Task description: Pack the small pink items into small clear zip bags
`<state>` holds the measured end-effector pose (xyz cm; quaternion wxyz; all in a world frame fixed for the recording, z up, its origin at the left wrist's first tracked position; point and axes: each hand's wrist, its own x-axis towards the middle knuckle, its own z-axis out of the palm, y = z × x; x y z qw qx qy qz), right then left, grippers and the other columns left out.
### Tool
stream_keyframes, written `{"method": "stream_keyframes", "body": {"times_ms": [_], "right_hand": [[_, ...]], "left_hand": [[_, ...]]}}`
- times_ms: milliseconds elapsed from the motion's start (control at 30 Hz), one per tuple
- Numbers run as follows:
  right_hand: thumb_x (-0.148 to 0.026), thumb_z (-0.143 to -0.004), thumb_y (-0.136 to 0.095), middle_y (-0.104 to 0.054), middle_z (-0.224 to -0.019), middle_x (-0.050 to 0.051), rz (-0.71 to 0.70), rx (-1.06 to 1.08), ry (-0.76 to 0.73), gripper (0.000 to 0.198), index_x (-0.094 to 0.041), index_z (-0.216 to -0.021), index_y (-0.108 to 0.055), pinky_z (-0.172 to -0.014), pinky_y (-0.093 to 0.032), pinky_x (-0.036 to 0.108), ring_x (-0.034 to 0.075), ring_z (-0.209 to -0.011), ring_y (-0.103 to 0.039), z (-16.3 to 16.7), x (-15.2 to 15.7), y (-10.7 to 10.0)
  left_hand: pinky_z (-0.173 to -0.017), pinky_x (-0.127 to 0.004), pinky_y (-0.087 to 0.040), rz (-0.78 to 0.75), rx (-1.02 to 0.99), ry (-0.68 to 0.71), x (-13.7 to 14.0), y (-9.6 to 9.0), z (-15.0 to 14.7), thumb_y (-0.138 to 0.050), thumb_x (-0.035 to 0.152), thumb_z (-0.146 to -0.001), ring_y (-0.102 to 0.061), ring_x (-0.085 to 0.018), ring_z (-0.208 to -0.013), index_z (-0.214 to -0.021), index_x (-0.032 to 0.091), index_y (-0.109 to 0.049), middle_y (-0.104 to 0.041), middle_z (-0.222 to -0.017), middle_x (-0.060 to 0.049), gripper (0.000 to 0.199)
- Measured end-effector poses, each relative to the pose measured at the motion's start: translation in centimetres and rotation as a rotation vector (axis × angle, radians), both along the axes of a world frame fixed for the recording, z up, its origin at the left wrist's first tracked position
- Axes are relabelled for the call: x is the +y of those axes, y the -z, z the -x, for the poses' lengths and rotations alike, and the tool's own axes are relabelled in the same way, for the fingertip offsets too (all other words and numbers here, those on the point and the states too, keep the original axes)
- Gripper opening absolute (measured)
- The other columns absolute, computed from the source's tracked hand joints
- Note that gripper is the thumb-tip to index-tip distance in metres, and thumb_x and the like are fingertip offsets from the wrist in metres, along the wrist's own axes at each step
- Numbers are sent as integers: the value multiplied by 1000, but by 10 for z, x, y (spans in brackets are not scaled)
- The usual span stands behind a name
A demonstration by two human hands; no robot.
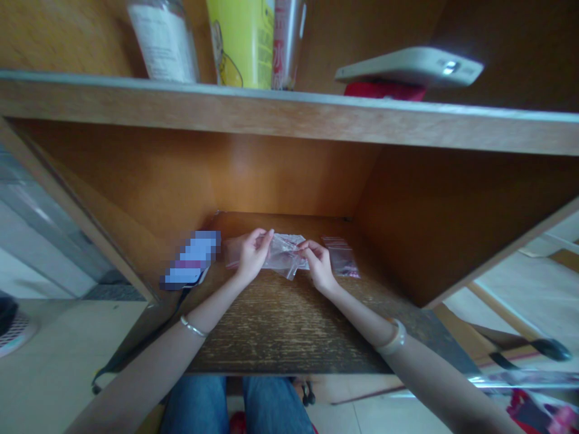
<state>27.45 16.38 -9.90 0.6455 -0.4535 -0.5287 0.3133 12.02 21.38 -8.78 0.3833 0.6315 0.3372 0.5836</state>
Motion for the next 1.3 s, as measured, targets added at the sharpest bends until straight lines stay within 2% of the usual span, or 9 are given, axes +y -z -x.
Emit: {"method": "stream_keyframes", "body": {"times_ms": [133,333,433,633,800,1033,1300], "right_hand": [[-30,-70,-57,-56,-63,-2,-4,-2,10,14,-19,-62,-56,-62,-41,25,14,-63,-51,0,0,0],[-29,-71,-59,-60,-66,-1,-23,37,62,11,-19,-67,-57,-63,-43,26,14,-63,-54,2,-1,-2],[-34,-75,-60,-62,-71,1,-62,31,125,15,-19,-74,-61,-65,-43,26,15,-67,-56,2,0,-2],[-43,-77,-62,-67,-79,4,-36,28,143,27,-18,-84,-66,-63,-44,27,15,-68,-58,0,3,3],[-45,-74,-64,-67,-80,4,-9,97,155,30,-17,-86,-67,-60,-43,26,15,-67,-58,-1,5,3],[-43,-72,-65,-66,-76,3,9,97,128,27,-16,-79,-66,-59,-42,25,14,-66,-57,-1,8,5],[-43,-74,-65,-63,-76,2,3,76,122,27,-18,-81,-64,-58,-40,24,13,-66,-55,-3,10,7]], "left_hand": [[-36,-19,-26,10,-5,-47,-2,2,0,-56,55,-80,-36,-7,-36,-71,20,-54,-40,-45,8,36],[-38,-21,-34,64,-66,-98,5,3,3,-42,58,-87,-43,-10,-36,-86,20,-59,-44,-43,7,42],[-45,-23,-41,77,-98,-61,7,4,2,-46,59,-84,-51,-11,-44,-82,20,-57,-55,-53,4,40],[-65,-25,-48,-22,86,136,0,8,-8,-63,43,-78,-62,-14,-71,-81,18,-61,-67,-78,-2,25],[-67,-26,-48,-83,128,130,2,11,-8,-62,36,-80,-61,-14,-69,-77,18,-62,-67,-75,-2,18],[-67,-26,-47,-86,78,57,14,20,-3,-59,39,-81,-60,-14,-69,-82,17,-61,-64,-74,-1,22],[-65,-25,-45,-88,162,76,9,14,-1,-58,38,-83,-58,-14,-67,-81,18,-62,-64,-73,-1,21]]}}
